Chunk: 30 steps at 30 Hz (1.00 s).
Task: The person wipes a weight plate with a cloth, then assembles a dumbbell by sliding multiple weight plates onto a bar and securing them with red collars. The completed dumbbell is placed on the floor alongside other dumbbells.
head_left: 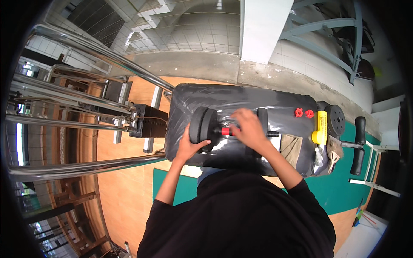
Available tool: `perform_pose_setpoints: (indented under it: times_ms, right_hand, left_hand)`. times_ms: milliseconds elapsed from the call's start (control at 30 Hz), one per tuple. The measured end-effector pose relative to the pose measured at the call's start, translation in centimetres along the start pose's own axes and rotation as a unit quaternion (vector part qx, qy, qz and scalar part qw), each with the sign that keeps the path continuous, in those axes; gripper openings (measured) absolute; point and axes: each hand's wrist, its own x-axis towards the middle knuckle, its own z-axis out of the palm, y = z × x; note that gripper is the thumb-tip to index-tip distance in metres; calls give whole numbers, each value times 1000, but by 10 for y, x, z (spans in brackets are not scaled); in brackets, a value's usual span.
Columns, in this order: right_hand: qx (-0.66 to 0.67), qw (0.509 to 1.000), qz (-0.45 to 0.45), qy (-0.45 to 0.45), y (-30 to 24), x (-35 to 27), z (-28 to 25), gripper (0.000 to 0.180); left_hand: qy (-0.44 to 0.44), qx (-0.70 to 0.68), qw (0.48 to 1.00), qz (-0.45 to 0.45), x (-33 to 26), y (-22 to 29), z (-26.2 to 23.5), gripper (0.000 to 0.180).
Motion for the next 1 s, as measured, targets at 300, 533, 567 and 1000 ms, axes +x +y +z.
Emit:
perform_pose_setpoints:
  times_ms: [300, 533, 567, 1000]
  right_hand:
    - [-192, 966, 170, -40, 92, -108, -3, 33]
    - [-276, 903, 262, -199, 124, -82, 27, 36]
    - [-303, 910, 219, -177, 133, -90, 28, 22]
    - [-331, 908, 236, -107, 123, -96, 37, 16]
  left_hand:
    - [-9, 27, 999, -42, 14, -2, -6, 94]
    - [56, 95, 991, -73, 6, 15, 19, 66]
    - [71, 104, 991, -50, 3, 18, 25, 64]
    - [121, 191, 973, -45, -1, 39, 46, 98]
